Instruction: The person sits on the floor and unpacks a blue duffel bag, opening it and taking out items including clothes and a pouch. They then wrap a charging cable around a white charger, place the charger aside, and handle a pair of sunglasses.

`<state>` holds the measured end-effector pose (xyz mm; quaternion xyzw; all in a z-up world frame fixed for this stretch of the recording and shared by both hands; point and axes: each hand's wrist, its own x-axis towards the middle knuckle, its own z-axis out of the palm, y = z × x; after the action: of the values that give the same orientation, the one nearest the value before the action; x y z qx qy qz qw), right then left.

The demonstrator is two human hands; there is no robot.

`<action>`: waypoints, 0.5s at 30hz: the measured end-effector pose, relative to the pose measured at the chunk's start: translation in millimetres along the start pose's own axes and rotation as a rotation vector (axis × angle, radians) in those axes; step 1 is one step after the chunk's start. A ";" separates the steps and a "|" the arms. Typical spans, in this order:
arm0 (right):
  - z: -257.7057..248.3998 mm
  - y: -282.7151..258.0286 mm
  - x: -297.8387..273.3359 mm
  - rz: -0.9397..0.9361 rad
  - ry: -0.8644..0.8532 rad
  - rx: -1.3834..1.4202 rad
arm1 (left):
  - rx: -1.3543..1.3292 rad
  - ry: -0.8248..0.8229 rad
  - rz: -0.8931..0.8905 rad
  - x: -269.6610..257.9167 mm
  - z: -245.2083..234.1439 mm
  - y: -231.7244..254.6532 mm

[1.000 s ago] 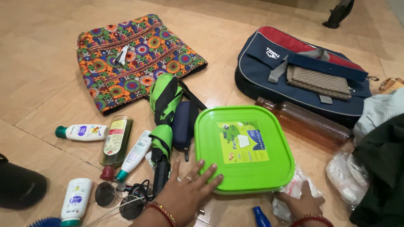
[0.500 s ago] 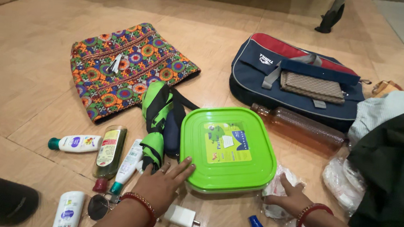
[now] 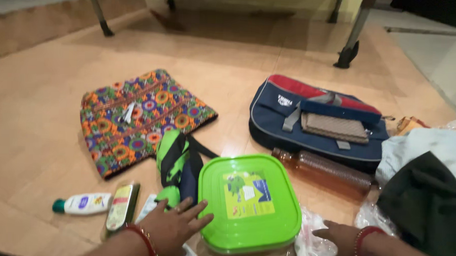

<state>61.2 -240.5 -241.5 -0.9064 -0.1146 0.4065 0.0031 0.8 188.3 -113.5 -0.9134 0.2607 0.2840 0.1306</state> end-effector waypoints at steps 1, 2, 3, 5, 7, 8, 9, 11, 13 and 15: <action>-15.9 2.6 -5.2 -0.055 0.028 -0.098 | 0.046 0.063 0.020 -5.3 -22.2 -5.3; -32.0 6.9 -10.6 -0.109 0.057 -0.195 | 0.095 0.126 0.040 -10.0 -46.0 -11.1; -49.2 12.1 -16.0 -0.161 0.086 -0.293 | 0.143 0.188 0.060 -14.2 -70.2 -15.6; -96.6 20.8 -19.6 -0.271 0.180 -0.305 | 0.183 0.290 0.127 -18.9 -119.1 -20.5; -151.9 36.3 -20.2 -0.187 0.288 -0.183 | 0.223 0.406 0.174 -11.7 -161.5 -21.2; -174.9 44.9 -18.7 -0.057 0.333 -0.042 | 0.238 0.456 0.191 -4.3 -175.7 -19.4; -192.9 50.8 -13.6 -0.055 0.524 -0.006 | 0.252 0.505 0.209 5.6 -186.5 -17.4; -201.0 60.7 -1.7 -0.011 0.687 0.007 | 0.194 0.577 0.190 35.7 -198.7 -9.6; -213.9 70.1 6.9 0.077 0.668 -0.050 | 0.101 0.592 0.154 70.4 -207.9 -8.7; -231.4 81.0 8.4 0.144 0.542 -0.073 | -0.027 0.528 0.118 106.8 -201.0 -6.6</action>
<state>253.9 -297.4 -100.8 -0.9874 -0.0593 0.1442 -0.0279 170.0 73.1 -13.9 -0.9408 0.3345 0.0466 0.0290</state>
